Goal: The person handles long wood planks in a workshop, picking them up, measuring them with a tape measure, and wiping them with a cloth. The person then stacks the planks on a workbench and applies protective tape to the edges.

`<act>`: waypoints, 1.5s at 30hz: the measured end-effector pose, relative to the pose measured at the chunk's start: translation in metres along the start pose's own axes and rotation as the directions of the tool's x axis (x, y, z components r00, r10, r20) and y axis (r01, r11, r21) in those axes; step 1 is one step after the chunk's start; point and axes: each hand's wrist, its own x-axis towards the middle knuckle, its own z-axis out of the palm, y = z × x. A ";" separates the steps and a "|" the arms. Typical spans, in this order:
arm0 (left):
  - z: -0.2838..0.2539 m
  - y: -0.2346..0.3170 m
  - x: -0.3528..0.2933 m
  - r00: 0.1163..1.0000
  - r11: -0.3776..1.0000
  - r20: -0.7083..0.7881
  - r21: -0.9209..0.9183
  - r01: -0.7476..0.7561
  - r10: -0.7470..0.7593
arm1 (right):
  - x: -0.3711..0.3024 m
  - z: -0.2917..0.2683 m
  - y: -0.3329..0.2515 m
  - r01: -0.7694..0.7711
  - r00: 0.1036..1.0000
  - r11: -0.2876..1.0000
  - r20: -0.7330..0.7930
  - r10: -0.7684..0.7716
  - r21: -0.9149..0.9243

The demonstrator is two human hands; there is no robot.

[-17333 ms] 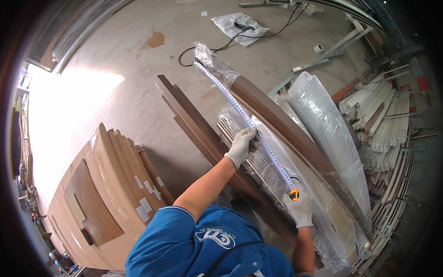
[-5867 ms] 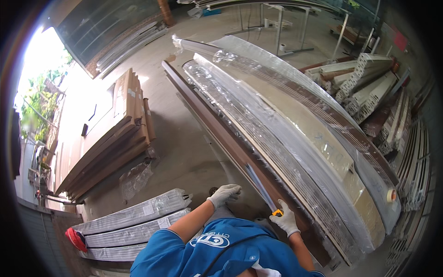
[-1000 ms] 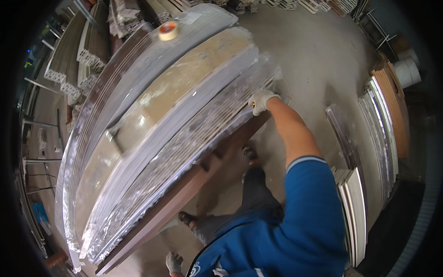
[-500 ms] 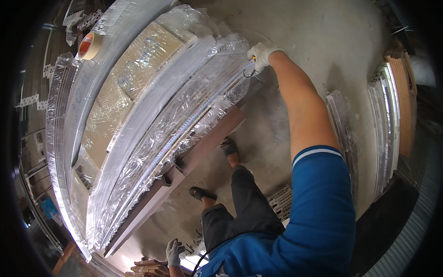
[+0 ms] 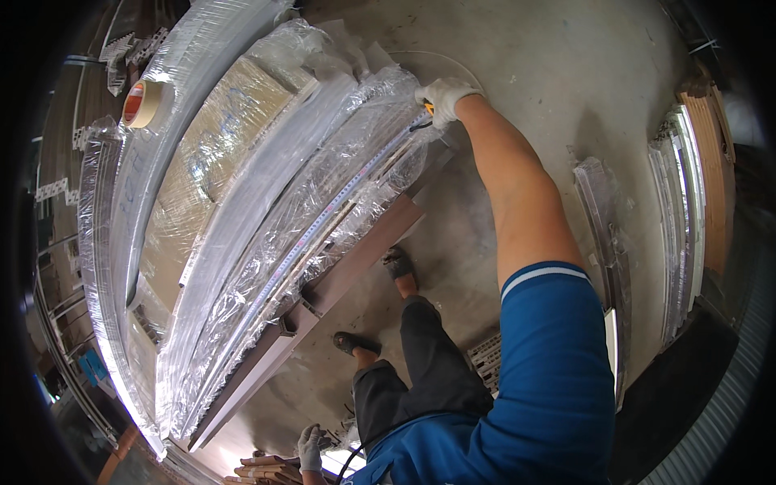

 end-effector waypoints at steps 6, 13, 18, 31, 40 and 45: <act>0.005 0.016 0.004 1.000 1.000 -0.008 0.028 0.005 -0.005 | 0.017 0.004 0.009 0.053 0.998 0.999 -0.028 -0.053 0.007; 0.017 0.033 0.015 0.998 0.998 0.061 0.053 -0.015 0.011 | 0.026 0.000 0.013 0.045 0.999 0.999 0.010 -0.045 -0.002; 0.027 0.052 0.020 0.997 0.997 0.078 0.075 -0.028 0.022 | 0.029 -0.003 0.020 0.088 0.996 0.996 0.021 -0.088 0.035; 0.040 0.074 0.022 0.995 0.992 0.090 0.114 -0.056 0.046 | 0.036 0.002 0.038 0.145 0.989 0.985 0.010 -0.147 0.095; 0.045 0.075 0.020 0.997 0.991 0.074 0.133 -0.017 0.007 | 0.041 -0.003 0.051 0.051 0.998 0.994 0.017 -0.053 0.100; 0.059 0.097 0.020 0.998 0.985 0.054 0.172 -0.034 0.025 | 0.056 0.012 0.065 0.158 0.985 0.986 -0.073 -0.155 0.046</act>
